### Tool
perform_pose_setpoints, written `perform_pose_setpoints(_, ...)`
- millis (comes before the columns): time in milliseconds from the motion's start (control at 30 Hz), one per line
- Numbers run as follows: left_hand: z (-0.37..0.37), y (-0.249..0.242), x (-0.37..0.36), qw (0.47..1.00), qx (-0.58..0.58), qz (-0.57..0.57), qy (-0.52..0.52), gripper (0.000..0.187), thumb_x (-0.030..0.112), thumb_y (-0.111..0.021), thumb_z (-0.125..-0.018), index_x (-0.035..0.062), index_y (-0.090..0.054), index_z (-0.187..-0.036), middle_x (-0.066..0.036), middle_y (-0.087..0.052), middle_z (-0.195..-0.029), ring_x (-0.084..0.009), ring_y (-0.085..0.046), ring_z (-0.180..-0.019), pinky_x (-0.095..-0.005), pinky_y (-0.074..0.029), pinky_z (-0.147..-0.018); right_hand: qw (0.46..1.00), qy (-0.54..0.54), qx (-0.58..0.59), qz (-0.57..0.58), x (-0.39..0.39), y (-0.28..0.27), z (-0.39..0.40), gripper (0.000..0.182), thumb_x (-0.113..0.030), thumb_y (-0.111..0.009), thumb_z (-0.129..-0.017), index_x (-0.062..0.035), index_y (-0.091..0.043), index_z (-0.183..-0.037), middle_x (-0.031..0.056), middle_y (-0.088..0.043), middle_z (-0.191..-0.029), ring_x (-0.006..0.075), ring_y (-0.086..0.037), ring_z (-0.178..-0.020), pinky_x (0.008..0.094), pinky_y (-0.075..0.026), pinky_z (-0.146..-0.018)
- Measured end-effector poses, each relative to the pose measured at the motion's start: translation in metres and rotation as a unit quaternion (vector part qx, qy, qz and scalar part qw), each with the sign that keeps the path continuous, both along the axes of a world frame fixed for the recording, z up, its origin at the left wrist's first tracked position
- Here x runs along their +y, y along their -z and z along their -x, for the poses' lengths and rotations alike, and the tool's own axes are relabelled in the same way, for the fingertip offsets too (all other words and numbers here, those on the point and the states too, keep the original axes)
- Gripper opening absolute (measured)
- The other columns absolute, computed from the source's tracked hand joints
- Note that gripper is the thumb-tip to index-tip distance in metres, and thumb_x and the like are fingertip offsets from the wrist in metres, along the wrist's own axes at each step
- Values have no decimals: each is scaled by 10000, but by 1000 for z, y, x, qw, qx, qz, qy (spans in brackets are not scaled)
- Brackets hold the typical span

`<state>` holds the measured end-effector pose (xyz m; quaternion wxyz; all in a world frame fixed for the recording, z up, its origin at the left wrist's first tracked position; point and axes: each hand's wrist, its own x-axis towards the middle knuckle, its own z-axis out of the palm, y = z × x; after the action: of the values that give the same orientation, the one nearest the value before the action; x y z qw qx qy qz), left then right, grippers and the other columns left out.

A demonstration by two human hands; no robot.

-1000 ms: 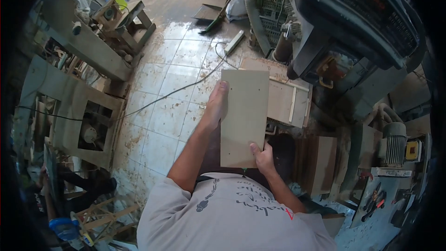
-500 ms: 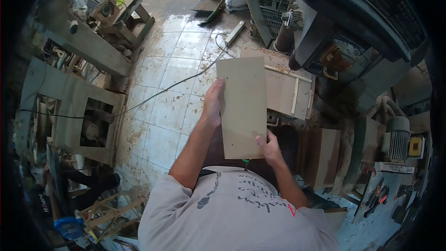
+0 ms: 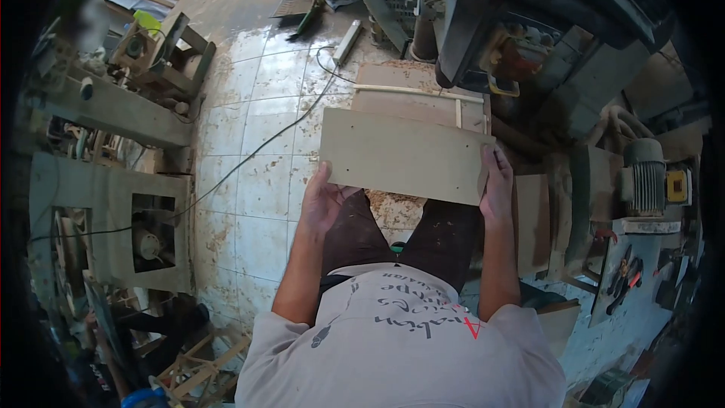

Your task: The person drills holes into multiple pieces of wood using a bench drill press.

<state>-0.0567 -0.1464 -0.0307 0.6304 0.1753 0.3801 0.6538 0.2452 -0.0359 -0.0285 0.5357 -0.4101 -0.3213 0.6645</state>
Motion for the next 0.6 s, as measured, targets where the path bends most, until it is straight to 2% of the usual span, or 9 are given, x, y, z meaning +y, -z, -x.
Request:
perform_pose_setpoints(67, 3, 6, -1, 1000, 13, -9, 26, 485, 397, -419, -983, 33, -459, -1300, -126, -625, -1169, -233, -644, -1025, -377, -548, -870, 999, 36, -34, 1, 2, 0, -4, 297, -200, -611, -928, -8, -602, -1154, 42, -639, -1051, 92, -580, -974, 248, -453, -867)
perform_pose_setpoints(200, 11, 4, 3, 998, 25, -4, 65, 492, 391, -359, -997, 18, -447, -1305, -142, -612, -1178, -233, -633, -1044, -391, -554, -872, 998, 62, -22, 22, 1, 5, -8, 310, -220, -603, -934, 2, -603, -1150, 50, -636, -1065, 102, -579, -991, 259, -460, -860)
perform_pose_setpoints(267, 14, 5, 5, 997, 21, 0, 78, 501, 398, -337, -1001, 16, -443, -1306, -145, -607, -1182, -234, -632, -1043, -393, -558, -865, 994, 79, 7, 69, -1, 2, -7, 351, -269, -548, -962, 10, -589, -1172, 69, -630, -1089, 120, -582, -1001, 274, -464, -862)
perform_pose_setpoints(400, 17, 11, 4, 996, 38, 24, 81, 538, 437, -275, -1006, 21, -453, -1297, -129, -619, -1148, -213, -640, -1014, -369, -568, -829, 988, 97, -34, 111, -5, -18, -4, 423, -339, -470, -990, 16, -570, -1197, 89, -624, -1107, 142, -587, -1004, 283, -468, -869)
perform_pose_setpoints(467, 16, 8, 4, 995, 46, 29, 83, 536, 441, -275, -1006, 26, -464, -1288, -118, -631, -1125, -205, -636, -1027, -354, -571, -810, 994, 58, -19, 89, -4, -9, -8, 490, -389, -404, -1004, 25, -553, -1219, 102, -622, -1116, 154, -585, -1020, 298, -467, -877)
perform_pose_setpoints(600, 19, 9, 3, 995, 41, 19, 93, 525, 430, -267, -1013, 25, -484, -1268, -109, -630, -1133, -211, -641, -1005, -362, -550, -843, 996, 42, -4, 77, -3, -9, -10, 539, -424, -374, -1007, 35, -532, -1242, 109, -621, -1123, 158, -582, -1035, 309, -468, -881)
